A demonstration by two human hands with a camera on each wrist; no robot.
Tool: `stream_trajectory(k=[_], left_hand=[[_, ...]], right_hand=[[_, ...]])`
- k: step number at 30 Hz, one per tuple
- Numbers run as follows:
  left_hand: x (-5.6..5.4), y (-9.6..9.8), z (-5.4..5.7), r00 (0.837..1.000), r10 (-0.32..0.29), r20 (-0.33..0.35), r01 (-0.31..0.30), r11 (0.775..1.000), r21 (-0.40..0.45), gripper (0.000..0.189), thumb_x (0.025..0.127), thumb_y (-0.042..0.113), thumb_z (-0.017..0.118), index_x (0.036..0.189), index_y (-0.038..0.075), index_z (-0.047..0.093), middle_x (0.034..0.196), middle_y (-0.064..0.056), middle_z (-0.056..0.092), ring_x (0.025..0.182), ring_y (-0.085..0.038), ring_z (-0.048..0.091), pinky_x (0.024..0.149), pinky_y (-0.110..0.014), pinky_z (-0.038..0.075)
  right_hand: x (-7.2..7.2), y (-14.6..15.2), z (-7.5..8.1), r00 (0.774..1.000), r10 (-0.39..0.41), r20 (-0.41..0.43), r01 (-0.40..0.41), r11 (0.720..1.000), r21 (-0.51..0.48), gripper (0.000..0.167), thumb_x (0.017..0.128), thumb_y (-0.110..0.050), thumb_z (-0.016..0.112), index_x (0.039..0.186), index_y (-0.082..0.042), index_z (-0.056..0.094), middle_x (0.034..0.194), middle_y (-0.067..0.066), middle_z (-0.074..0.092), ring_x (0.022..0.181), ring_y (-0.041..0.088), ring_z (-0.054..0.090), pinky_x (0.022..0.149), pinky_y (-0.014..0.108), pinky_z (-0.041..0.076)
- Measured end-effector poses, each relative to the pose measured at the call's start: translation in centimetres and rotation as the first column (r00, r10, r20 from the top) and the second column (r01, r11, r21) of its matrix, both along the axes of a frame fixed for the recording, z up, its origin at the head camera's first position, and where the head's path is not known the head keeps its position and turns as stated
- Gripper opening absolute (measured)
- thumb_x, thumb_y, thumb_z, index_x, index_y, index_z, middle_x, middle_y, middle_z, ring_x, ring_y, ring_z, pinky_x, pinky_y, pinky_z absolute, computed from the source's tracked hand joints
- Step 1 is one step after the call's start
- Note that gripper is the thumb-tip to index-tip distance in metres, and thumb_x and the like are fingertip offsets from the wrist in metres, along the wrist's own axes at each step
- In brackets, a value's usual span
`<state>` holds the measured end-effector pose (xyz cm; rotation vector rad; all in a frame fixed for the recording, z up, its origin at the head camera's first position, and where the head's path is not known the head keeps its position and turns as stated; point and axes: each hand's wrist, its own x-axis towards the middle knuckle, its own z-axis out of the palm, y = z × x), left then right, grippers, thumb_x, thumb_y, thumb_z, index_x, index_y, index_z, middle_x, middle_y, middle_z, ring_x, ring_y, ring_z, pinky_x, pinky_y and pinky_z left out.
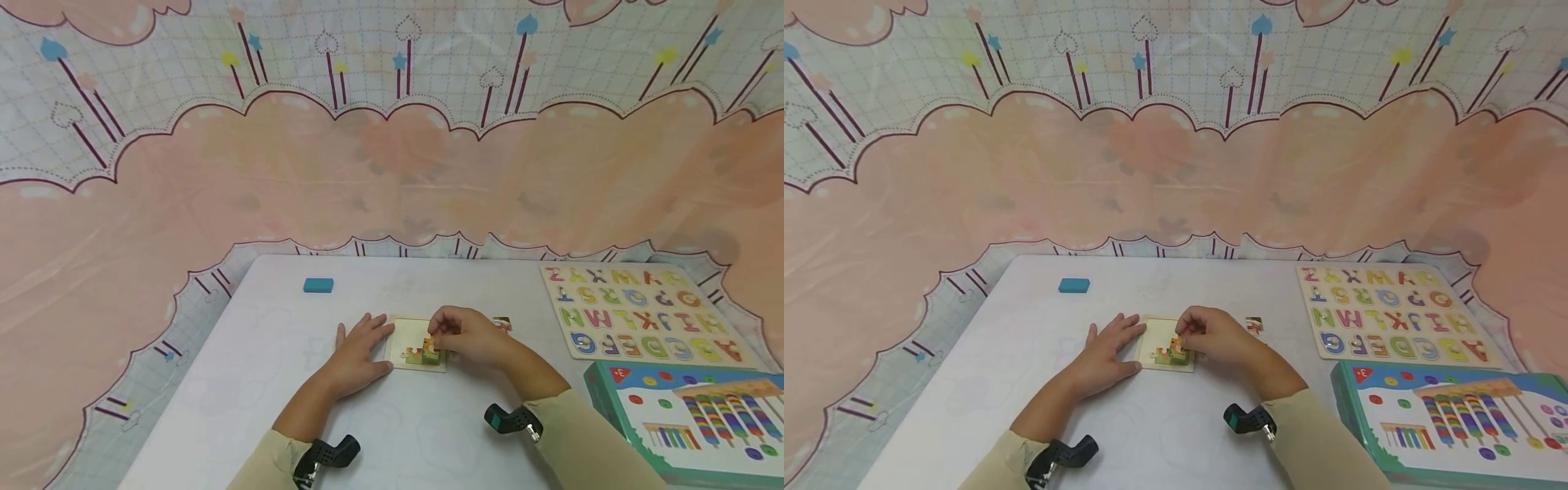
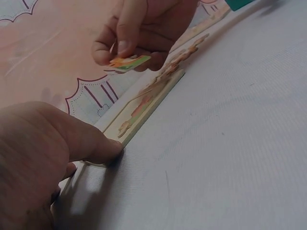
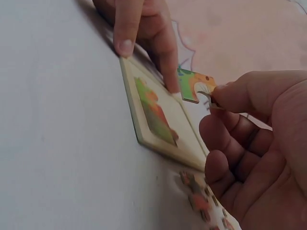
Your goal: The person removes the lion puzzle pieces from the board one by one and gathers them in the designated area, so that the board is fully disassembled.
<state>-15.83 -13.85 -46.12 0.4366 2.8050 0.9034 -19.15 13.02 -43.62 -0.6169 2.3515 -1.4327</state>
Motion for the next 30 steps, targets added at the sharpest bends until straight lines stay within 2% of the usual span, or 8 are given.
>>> stream_trajectory(k=[5,10,21,30], left_hand=[[0.1,0.0,0.1,1.0,0.006,-0.009,-0.006,1.0,-0.003,0.07,0.094,0.021,0.078,0.159,0.014,0.052,0.172,-0.006,0.036,0.165,-0.031,0.014,0.125,-0.068,-0.01],[0.1,0.0,-0.1,1.0,0.01,-0.014,-0.01,1.0,-0.006,0.07,0.094,0.021,0.079,0.159,0.014,0.052,0.172,-0.006,0.036,0.165,-0.03,0.014,0.125,-0.068,-0.01],[0.1,0.2,-0.2,1.0,0.013,-0.018,-0.013,1.0,-0.008,0.07,0.094,0.021,0.079,0.159,0.015,0.052,0.172,-0.005,0.036,0.165,-0.029,0.014,0.125,-0.067,-0.01],[0.1,0.2,-0.4,1.0,0.012,-0.02,-0.012,1.0,-0.008,0.07,0.094,0.022,0.078,0.159,0.016,0.053,0.172,-0.006,0.036,0.165,-0.03,0.014,0.125,-0.068,-0.011]], right_hand=[[0.4,1.2,0.0,1.0,-0.021,0.008,0.02,0.998,0.052,0.012,0.096,-0.001,0.071,0.105,-0.009,0.069,0.094,0.003,0.064,0.092,0.022,0.058,0.074,0.027,0.05],[0.8,2.0,-0.1,1.0,0.004,-0.01,-0.003,0.993,0.114,0.015,0.092,-0.003,0.076,0.102,-0.012,0.069,0.089,0.002,0.063,0.088,0.02,0.057,0.071,0.027,0.048],[1.5,3.8,-0.9,0.983,0.105,-0.15,-0.072,0.975,0.211,0.016,0.094,-0.002,0.078,0.099,-0.016,0.071,0.087,-0.006,0.065,0.083,0.015,0.059,0.072,0.026,0.051],[2.0,4.2,-1.0,0.958,0.137,-0.253,-0.062,0.956,0.285,0.018,0.094,-0.003,0.078,0.1,-0.018,0.07,0.092,-0.009,0.063,0.086,0.011,0.057,0.077,0.026,0.052]])
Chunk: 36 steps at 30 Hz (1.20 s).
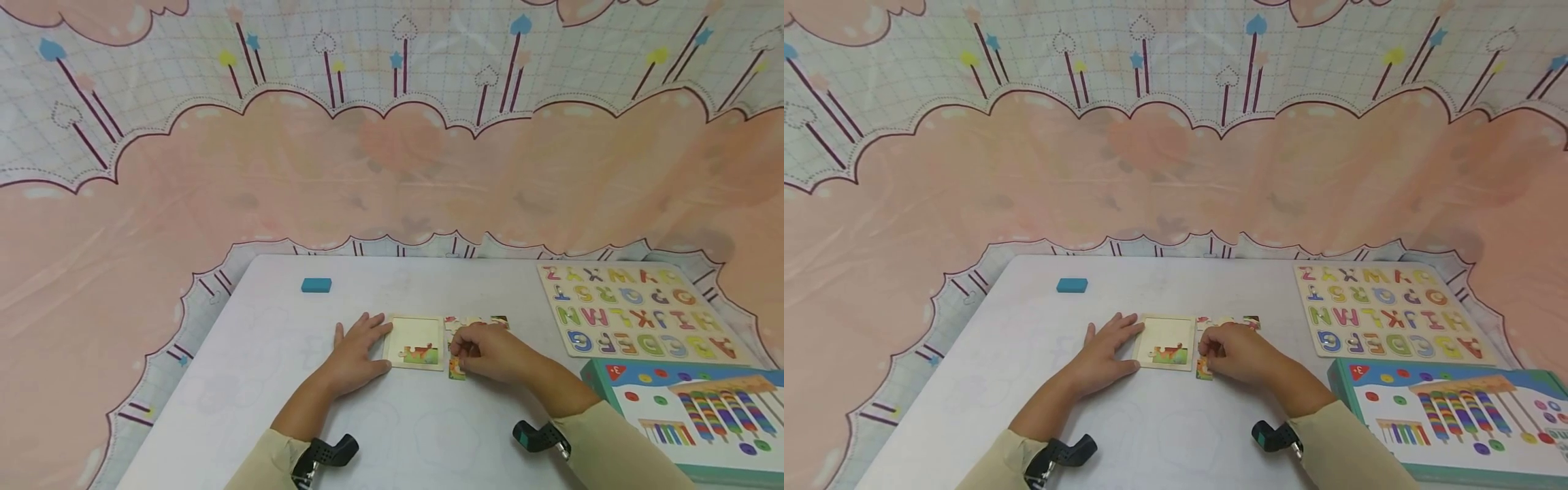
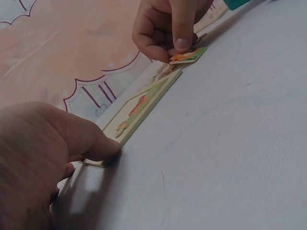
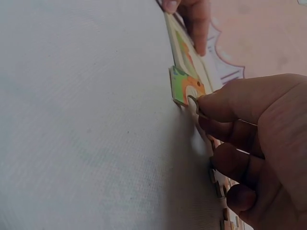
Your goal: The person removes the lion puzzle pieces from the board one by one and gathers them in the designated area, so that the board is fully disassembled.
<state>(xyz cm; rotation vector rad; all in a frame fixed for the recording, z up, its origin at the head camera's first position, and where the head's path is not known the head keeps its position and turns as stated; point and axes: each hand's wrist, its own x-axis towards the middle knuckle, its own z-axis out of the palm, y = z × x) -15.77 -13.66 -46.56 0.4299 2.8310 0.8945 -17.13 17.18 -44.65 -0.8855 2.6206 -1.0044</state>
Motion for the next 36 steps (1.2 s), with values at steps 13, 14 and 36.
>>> stream_trajectory(k=[13,14,36], left_hand=[[0.1,0.0,0.3,1.0,-0.004,-0.002,0.004,1.0,-0.005,0.07,0.094,0.024,0.077,0.159,0.015,0.052,0.172,-0.007,0.036,0.165,-0.03,0.014,0.125,-0.069,-0.009],[0.1,0.0,0.3,1.0,-0.004,0.001,0.004,1.0,-0.005,0.07,0.095,0.024,0.077,0.159,0.015,0.052,0.172,-0.007,0.036,0.165,-0.03,0.014,0.125,-0.069,-0.009],[0.0,0.9,0.0,0.999,0.005,-0.051,-0.003,0.999,0.043,0.075,0.085,0.026,0.083,0.155,0.018,0.057,0.17,-0.008,0.04,0.162,-0.034,0.021,0.122,-0.075,-0.005]], right_hand=[[0.2,-0.2,0.4,0.999,0.005,-0.05,0.0,0.995,0.096,0.018,0.097,-0.004,0.074,0.1,-0.022,0.072,0.092,-0.014,0.064,0.085,0.008,0.056,0.075,0.027,0.052],[0.2,-0.1,0.5,0.999,0.01,-0.054,-0.006,0.997,0.082,0.018,0.097,-0.004,0.074,0.1,-0.021,0.072,0.093,-0.014,0.065,0.085,0.008,0.056,0.075,0.027,0.052],[-2.2,-2.6,2.1,0.994,0.1,0.049,-0.099,0.995,-0.015,0.015,0.098,-0.003,0.073,0.109,-0.013,0.074,0.094,-0.007,0.068,0.085,0.012,0.061,0.073,0.027,0.055]])
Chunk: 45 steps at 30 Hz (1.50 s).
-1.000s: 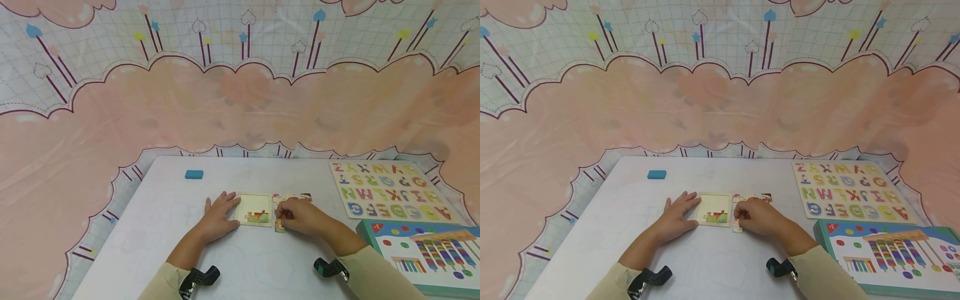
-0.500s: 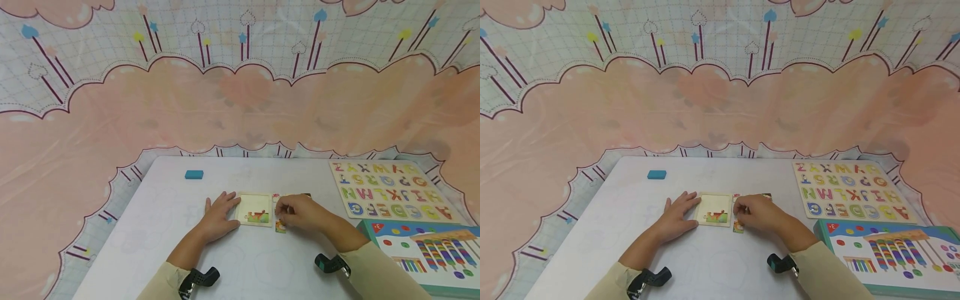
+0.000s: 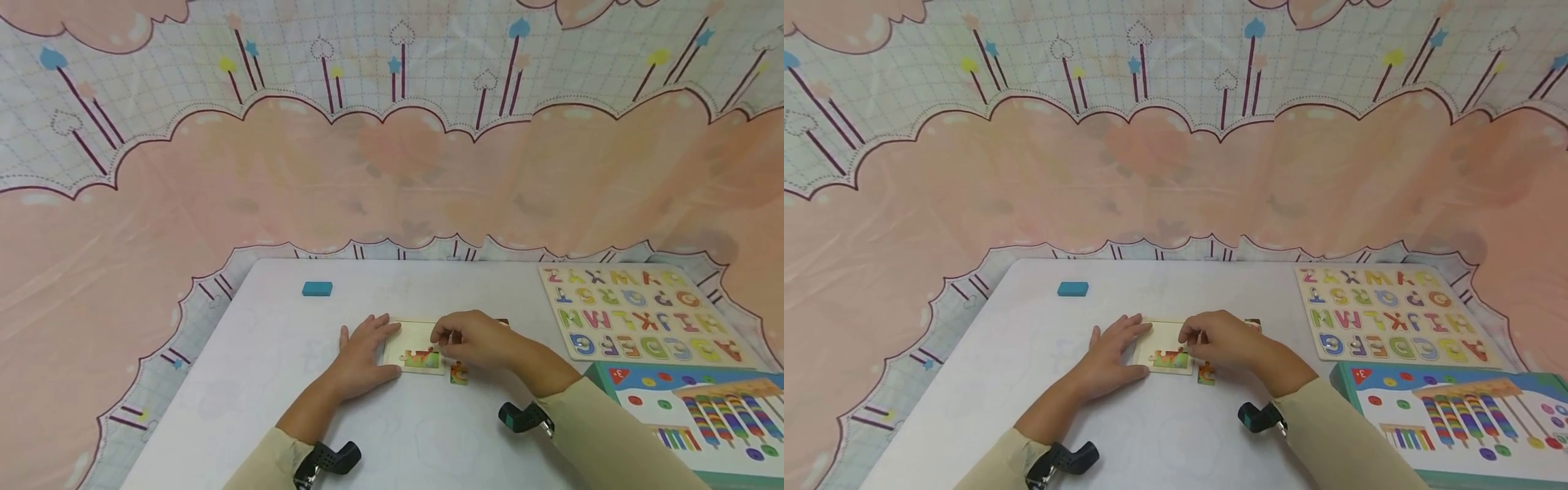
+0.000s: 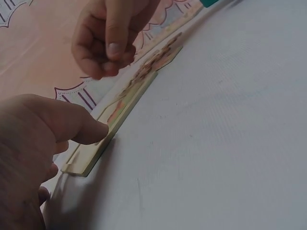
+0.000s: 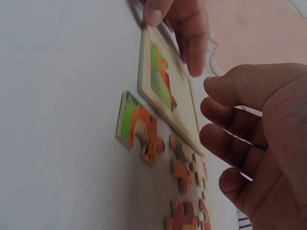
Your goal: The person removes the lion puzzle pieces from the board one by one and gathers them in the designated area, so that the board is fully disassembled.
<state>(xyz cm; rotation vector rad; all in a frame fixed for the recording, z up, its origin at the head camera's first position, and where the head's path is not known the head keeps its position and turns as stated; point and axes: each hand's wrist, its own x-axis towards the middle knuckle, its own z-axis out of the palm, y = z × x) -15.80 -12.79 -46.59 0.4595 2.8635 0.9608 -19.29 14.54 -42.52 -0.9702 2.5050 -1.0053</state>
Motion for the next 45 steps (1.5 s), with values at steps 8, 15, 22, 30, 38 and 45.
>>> stream_trajectory(k=[8,15,22,30,38,45], left_hand=[[-0.1,0.2,0.2,0.999,-0.037,0.006,0.037,0.999,-0.012,0.076,0.084,0.028,0.082,0.154,0.014,0.057,0.172,-0.009,0.037,0.163,-0.034,0.021,0.122,-0.075,-0.005],[-0.3,0.2,0.3,0.999,-0.046,-0.003,0.046,0.999,-0.013,0.074,0.085,0.028,0.083,0.152,0.011,0.059,0.171,-0.01,0.038,0.162,-0.034,0.022,0.122,-0.075,-0.005],[-0.4,0.3,0.2,0.999,-0.046,-0.004,0.046,0.999,-0.019,0.074,0.085,0.027,0.084,0.153,0.011,0.059,0.171,-0.009,0.038,0.162,-0.034,0.022,0.122,-0.074,-0.006],[-0.4,0.4,0.2,0.999,-0.045,-0.011,0.044,0.999,-0.018,0.073,0.085,0.027,0.085,0.152,0.011,0.06,0.17,-0.01,0.039,0.162,-0.035,0.023,0.122,-0.075,-0.004],[-0.4,0.6,0.1,0.999,-0.045,-0.002,0.045,0.999,-0.025,0.073,0.086,0.027,0.084,0.153,0.011,0.059,0.171,-0.01,0.038,0.162,-0.034,0.022,0.122,-0.074,-0.005],[-0.6,0.6,-0.1,0.999,-0.048,0.001,0.048,0.999,-0.021,0.074,0.086,0.028,0.083,0.154,0.012,0.058,0.172,-0.009,0.037,0.163,-0.033,0.021,0.123,-0.073,-0.007]], right_hand=[[-0.9,-3.0,-0.1,0.999,0.034,-0.004,-0.034,0.999,0.001,0.023,0.096,-0.005,0.074,0.118,-0.009,0.075,0.113,-0.002,0.073,0.102,0.013,0.065,0.091,0.03,0.056],[-1.3,-4.6,-0.5,0.999,0.024,-0.045,-0.021,0.997,0.08,0.027,0.092,-0.009,0.081,0.119,-0.012,0.076,0.111,-0.006,0.07,0.102,0.013,0.061,0.094,0.033,0.053],[-0.9,-5.3,-0.5,1.0,-0.025,-0.006,0.026,0.986,0.166,0.025,0.09,-0.01,0.086,0.114,-0.015,0.079,0.101,-0.008,0.067,0.091,0.012,0.058,0.087,0.034,0.052],[-0.6,-5.4,-0.8,1.0,-0.016,-0.024,0.02,0.981,0.192,0.021,0.091,-0.005,0.084,0.108,-0.015,0.08,0.099,-0.007,0.065,0.091,0.012,0.059,0.088,0.036,0.053],[-0.4,-5.3,-0.9,0.999,-0.002,-0.052,0.012,0.983,0.184,0.019,0.092,-0.003,0.081,0.106,-0.014,0.078,0.098,-0.007,0.066,0.091,0.011,0.061,0.089,0.036,0.054],[-0.3,-5.5,-0.9,0.999,-0.032,-0.017,0.035,0.982,0.185,0.019,0.092,-0.002,0.08,0.106,-0.014,0.076,0.097,-0.007,0.066,0.092,0.012,0.061,0.09,0.038,0.054]])
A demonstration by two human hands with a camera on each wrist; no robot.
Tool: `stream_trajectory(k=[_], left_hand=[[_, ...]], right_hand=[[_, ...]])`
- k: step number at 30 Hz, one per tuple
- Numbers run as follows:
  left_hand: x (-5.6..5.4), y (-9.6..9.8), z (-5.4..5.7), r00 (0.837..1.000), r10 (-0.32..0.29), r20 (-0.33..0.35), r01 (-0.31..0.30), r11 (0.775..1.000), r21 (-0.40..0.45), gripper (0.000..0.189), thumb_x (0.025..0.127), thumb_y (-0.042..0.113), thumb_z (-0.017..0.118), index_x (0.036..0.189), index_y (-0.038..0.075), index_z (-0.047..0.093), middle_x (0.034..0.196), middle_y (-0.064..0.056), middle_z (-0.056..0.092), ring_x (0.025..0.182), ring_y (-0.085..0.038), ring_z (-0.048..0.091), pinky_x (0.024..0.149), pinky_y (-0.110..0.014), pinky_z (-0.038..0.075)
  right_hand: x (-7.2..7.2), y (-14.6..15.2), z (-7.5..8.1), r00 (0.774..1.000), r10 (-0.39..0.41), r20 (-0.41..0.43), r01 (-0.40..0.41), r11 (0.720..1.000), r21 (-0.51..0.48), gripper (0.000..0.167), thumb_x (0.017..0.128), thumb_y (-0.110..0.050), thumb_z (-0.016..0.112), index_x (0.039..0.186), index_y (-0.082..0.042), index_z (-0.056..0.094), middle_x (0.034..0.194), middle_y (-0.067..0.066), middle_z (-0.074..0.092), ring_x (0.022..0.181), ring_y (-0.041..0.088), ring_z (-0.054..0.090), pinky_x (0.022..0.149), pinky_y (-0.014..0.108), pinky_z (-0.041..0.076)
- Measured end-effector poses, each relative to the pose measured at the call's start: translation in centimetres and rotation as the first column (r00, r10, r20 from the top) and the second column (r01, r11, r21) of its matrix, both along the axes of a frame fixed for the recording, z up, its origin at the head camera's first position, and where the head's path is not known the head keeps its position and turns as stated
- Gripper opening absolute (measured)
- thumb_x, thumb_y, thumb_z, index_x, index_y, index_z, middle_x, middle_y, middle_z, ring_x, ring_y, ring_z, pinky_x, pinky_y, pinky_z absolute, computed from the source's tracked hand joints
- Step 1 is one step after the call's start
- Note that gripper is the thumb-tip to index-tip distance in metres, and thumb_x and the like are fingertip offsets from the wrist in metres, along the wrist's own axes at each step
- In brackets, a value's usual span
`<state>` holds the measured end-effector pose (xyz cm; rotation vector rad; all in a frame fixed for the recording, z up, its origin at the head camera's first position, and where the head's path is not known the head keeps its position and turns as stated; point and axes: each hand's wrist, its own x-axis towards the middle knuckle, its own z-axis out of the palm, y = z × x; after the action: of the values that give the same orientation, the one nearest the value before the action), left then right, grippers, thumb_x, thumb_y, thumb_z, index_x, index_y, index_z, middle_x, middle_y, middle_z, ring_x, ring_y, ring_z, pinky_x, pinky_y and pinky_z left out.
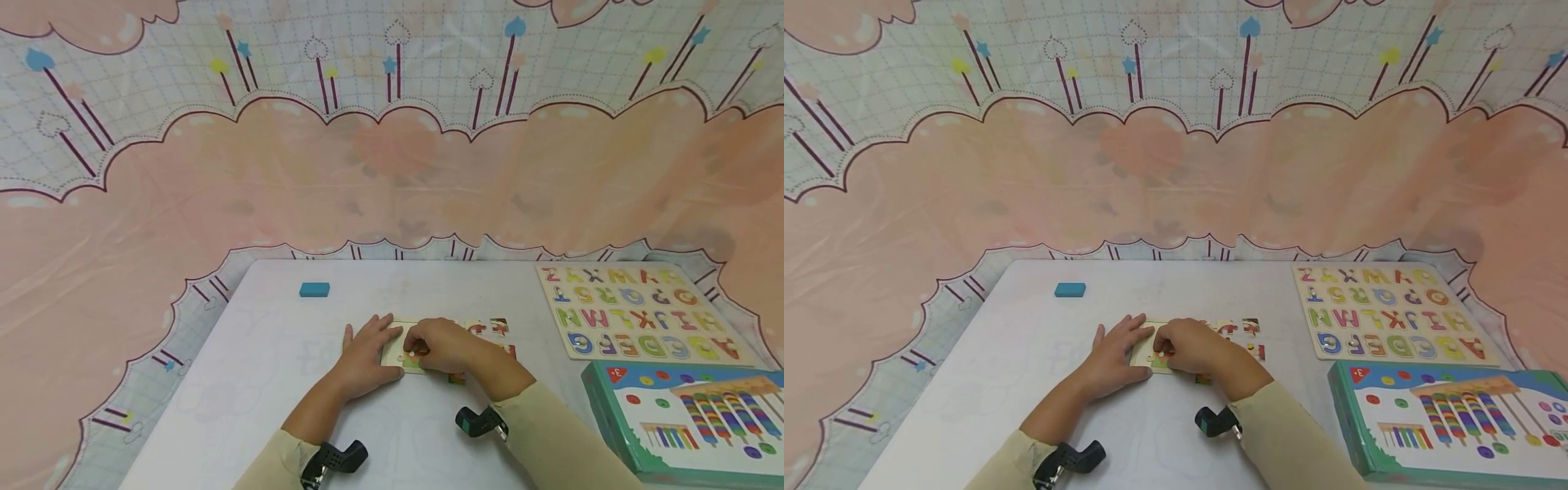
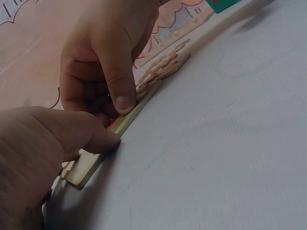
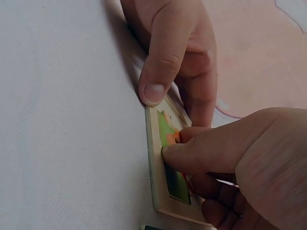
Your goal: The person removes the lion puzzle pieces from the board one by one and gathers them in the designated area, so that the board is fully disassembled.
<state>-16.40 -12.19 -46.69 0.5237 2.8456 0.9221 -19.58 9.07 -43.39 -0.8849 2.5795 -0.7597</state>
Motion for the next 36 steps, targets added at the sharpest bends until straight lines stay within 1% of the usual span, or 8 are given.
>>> stream_trajectory(k=[7,10,17,21,25,28,33,36], left_hand=[[0.27,0.0,-0.12,1.0,-0.003,-0.011,0.003,1.0,0.012,0.073,0.085,0.027,0.084,0.152,0.011,0.059,0.171,-0.009,0.038,0.162,-0.034,0.023,0.122,-0.074,-0.006],[0.29,0.02,-0.24,1.0,-0.002,-0.022,0.003,1.0,0.021,0.073,0.084,0.026,0.084,0.151,0.01,0.06,0.17,-0.011,0.038,0.162,-0.035,0.024,0.122,-0.075,-0.004],[0.37,0.05,-0.5,1.0,0.001,-0.018,-0.001,1.0,0.008,0.073,0.086,0.027,0.083,0.153,0.011,0.059,0.171,-0.009,0.038,0.162,-0.034,0.022,0.122,-0.073,-0.006],[0.39,0.12,-0.52,1.0,0.002,-0.011,-0.002,1.0,0.003,0.074,0.086,0.029,0.082,0.154,0.012,0.058,0.172,-0.008,0.036,0.163,-0.033,0.021,0.123,-0.072,-0.007],[0.29,0.09,-0.51,1.0,-0.002,-0.015,0.002,1.0,0.006,0.074,0.086,0.03,0.082,0.154,0.012,0.058,0.172,-0.009,0.036,0.163,-0.034,0.021,0.122,-0.073,-0.006],[0.2,0.08,-0.52,1.0,-0.004,-0.015,0.004,1.0,0.004,0.074,0.086,0.03,0.082,0.154,0.012,0.058,0.172,-0.008,0.036,0.163,-0.034,0.021,0.122,-0.073,-0.007],[0.15,0.08,-0.42,1.0,-0.003,-0.009,0.003,1.0,0.0,0.074,0.086,0.03,0.082,0.154,0.013,0.058,0.172,-0.008,0.036,0.163,-0.033,0.021,0.122,-0.074,-0.006],[0.18,0.06,-0.27,1.0,-0.001,-0.005,0.001,1.0,-0.005,0.074,0.086,0.03,0.082,0.154,0.013,0.058,0.172,-0.008,0.036,0.163,-0.032,0.02,0.123,-0.073,-0.006]], right_hand=[[0.31,0.05,-0.26,1.0,-0.021,0.007,0.021,1.0,-0.018,0.019,0.093,-0.001,0.078,0.107,-0.014,0.074,0.097,-0.006,0.066,0.091,0.012,0.06,0.088,0.038,0.054],[0.39,0.12,-0.42,1.0,-0.018,0.0,0.018,1.0,-0.024,0.02,0.093,0.0,0.078,0.107,-0.014,0.073,0.096,-0.006,0.065,0.09,0.013,0.059,0.087,0.037,0.054],[0.43,0.16,-0.67,1.0,-0.017,-0.011,0.017,0.999,-0.027,0.022,0.092,-0.001,0.079,0.108,-0.015,0.071,0.097,-0.006,0.066,0.091,0.013,0.06,0.088,0.038,0.054],[0.45,0.26,-0.79,0.999,-0.011,-0.031,0.01,0.999,-0.032,0.022,0.092,-0.002,0.08,0.106,-0.016,0.069,0.095,-0.006,0.064,0.09,0.013,0.059,0.086,0.037,0.052],[0.46,0.41,-0.82,0.999,-0.005,-0.044,0.003,0.999,-0.044,0.024,0.092,-0.003,0.08,0.104,-0.018,0.067,0.092,-0.007,0.063,0.089,0.013,0.058,0.084,0.036,0.051],[0.48,0.56,-0.82,0.998,0.008,-0.058,-0.011,0.998,-0.054,0.023,0.094,-0.004,0.079,0.104,-0.019,0.065,0.091,-0.008,0.062,0.088,0.013,0.058,0.082,0.034,0.051],[0.41,0.79,-0.78,0.993,0.052,-0.102,-0.061,0.994,-0.086,0.016,0.099,-0.006,0.075,0.103,-0.019,0.065,0.087,-0.009,0.059,0.083,0.011,0.055,0.077,0.032,0.047],[0.35,0.91,-0.8,0.991,0.067,-0.115,-0.08,0.99,-0.112,0.015,0.1,-0.007,0.074,0.102,-0.019,0.065,0.085,-0.01,0.058,0.081,0.011,0.053,0.075,0.031,0.046]])
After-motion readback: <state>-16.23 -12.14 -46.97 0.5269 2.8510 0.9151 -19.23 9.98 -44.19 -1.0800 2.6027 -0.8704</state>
